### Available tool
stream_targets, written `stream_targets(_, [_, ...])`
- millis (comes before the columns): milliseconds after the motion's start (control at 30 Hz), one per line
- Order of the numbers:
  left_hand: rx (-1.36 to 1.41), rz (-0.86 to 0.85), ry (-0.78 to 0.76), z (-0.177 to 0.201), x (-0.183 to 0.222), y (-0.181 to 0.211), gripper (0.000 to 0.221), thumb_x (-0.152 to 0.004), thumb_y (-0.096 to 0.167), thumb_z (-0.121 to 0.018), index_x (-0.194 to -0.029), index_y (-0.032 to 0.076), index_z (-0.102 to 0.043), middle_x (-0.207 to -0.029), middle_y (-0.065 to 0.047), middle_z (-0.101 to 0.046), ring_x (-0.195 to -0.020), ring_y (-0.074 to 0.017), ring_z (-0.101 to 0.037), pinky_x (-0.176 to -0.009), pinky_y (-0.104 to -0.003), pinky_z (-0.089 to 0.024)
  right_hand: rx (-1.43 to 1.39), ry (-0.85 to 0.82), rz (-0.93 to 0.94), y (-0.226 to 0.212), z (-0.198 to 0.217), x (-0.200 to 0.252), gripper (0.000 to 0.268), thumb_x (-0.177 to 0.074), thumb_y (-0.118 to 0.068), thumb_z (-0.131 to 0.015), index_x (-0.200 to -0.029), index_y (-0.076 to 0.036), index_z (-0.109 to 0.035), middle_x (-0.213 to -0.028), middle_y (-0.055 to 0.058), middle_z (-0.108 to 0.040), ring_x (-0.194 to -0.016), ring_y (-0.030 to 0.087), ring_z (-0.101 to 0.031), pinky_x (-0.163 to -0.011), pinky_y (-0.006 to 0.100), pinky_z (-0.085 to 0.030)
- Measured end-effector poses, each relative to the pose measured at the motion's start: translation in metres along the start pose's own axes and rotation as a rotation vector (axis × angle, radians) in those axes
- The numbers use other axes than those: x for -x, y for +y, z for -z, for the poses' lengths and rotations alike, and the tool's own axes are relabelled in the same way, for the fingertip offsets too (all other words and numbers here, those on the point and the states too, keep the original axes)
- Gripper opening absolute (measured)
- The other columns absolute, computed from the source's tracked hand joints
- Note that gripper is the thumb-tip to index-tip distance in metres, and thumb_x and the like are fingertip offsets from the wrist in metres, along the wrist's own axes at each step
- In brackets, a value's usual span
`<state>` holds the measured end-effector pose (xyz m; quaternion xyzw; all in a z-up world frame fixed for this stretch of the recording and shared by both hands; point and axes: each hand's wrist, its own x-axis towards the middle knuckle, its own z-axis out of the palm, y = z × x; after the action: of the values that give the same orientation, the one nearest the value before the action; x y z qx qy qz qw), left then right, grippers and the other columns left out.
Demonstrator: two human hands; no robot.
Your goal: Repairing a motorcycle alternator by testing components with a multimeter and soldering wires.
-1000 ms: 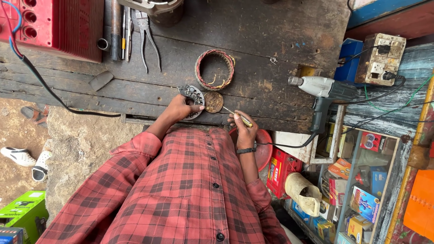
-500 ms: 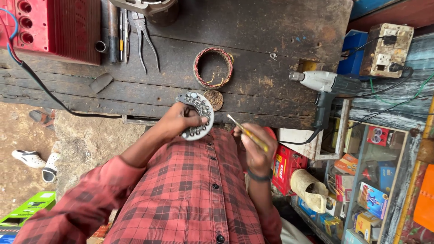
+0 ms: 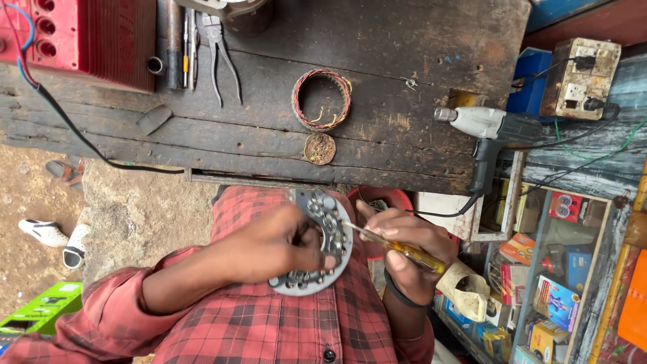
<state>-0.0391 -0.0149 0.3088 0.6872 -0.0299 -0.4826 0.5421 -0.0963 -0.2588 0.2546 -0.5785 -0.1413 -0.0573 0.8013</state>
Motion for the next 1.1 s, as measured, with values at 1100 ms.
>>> stream_targets(1100, [0.134,0.009,-0.065,-0.005,0.009,-0.007,0.025,-0.079,0.027,-0.078,-0.079,0.004,-0.068,-0.059,0.0,-0.057,-0.055,-0.01,-0.051,-0.049,-0.033,-0.039,0.245,-0.208,0.138,-0.012,-0.001,-0.025,0.015,-0.087,-0.006,-0.063,-0.098,0.005,-0.066,-0.088,0.018,-0.066,-0.082,0.032,-0.072,-0.086,0.056,-0.068])
